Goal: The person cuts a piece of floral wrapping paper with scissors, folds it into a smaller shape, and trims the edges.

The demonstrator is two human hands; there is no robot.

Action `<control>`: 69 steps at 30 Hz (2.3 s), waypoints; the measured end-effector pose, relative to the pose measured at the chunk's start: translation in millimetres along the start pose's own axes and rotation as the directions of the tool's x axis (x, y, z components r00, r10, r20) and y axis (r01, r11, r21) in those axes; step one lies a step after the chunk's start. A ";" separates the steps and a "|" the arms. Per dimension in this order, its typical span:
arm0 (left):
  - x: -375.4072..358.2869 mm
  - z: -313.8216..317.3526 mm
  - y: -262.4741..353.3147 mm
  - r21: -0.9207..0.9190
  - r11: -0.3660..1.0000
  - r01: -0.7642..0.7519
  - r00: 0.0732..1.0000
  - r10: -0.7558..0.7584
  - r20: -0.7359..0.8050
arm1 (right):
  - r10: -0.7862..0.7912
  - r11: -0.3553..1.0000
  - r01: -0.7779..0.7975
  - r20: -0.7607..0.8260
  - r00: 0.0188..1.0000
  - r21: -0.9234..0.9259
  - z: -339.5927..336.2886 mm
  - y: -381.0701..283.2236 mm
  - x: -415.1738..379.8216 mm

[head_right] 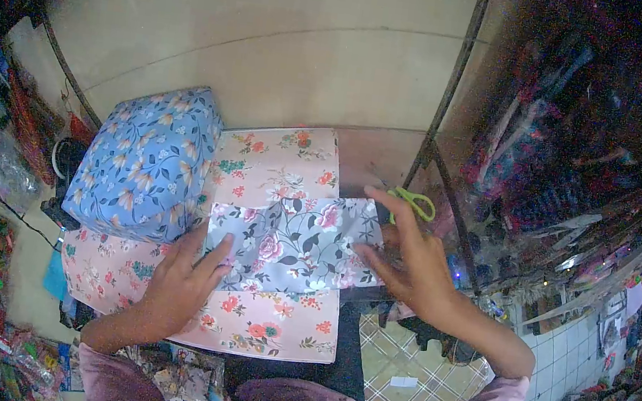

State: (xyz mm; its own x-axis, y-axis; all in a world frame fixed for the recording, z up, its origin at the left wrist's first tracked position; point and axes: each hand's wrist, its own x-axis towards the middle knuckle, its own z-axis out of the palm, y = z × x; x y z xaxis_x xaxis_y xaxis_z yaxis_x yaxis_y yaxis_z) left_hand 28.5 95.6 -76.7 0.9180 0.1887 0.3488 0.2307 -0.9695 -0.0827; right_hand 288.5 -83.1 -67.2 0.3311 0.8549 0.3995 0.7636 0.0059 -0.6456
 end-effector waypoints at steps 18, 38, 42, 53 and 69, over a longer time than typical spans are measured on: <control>6.9 -17.0 11.0 0.266 0.963 0.043 0.997 -0.060 0.056 | 0.111 0.991 -0.115 0.078 0.991 0.061 -7.3 -2.2 12.7; 23.1 -19.8 11.0 0.115 0.899 -0.423 0.903 0.407 0.140 | -0.093 0.828 0.103 0.046 0.995 -0.552 6.9 -17.4 -7.9; 27.0 -16.7 0.2 -0.116 0.908 -0.403 0.892 0.418 0.172 | -0.085 0.857 0.088 0.029 0.996 -0.508 10.0 -12.6 -9.5; 33.8 -6.7 -7.6 -0.150 0.884 -0.443 0.894 0.448 -0.002 | -0.123 0.925 0.110 -0.012 0.992 -0.364 9.8 -7.3 -9.4; 70.4 -26.8 6.6 -0.347 0.938 0.010 1.000 -0.013 -0.006 | -0.140 0.938 0.248 -0.391 0.910 0.243 6.9 13.5 -25.0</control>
State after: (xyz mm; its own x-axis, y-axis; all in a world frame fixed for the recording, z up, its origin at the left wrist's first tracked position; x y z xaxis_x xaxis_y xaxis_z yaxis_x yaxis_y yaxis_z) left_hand 86.0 98.3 -27.7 0.9130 0.2000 0.3555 0.1135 -0.9617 0.2493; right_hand 286.7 -100.8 -90.3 0.4113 0.5738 0.7082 0.6637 0.3439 -0.6642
